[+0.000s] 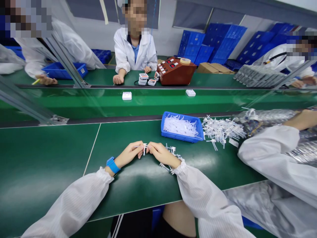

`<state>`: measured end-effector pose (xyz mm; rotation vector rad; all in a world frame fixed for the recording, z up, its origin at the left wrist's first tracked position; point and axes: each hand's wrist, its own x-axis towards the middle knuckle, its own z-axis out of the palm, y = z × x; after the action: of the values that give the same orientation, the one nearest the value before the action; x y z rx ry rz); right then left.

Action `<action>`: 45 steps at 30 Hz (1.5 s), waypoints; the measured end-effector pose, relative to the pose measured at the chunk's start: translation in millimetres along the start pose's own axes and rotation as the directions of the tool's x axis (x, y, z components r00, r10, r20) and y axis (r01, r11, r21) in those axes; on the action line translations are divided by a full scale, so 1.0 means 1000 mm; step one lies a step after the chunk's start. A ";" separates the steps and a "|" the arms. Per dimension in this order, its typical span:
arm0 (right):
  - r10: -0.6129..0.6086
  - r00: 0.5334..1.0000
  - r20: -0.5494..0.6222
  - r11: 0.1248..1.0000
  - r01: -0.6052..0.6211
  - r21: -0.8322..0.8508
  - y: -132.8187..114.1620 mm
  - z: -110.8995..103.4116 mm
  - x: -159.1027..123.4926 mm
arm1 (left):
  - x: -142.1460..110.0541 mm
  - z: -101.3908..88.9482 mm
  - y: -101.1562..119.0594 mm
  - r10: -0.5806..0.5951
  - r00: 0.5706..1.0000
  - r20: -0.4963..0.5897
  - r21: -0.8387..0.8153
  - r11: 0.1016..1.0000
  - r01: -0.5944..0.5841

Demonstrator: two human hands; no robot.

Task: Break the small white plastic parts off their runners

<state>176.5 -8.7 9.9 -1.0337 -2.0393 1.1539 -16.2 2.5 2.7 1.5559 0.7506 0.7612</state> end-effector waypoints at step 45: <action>0.011 1.000 -0.009 0.998 -0.012 -0.063 -0.001 0.001 0.001 | 0.000 0.006 -0.001 0.021 0.998 -0.054 0.170 0.985 -0.011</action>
<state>174.7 -8.7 10.8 -1.0801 -2.0771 1.0958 -11.3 -0.4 1.4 1.7012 0.8630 0.7709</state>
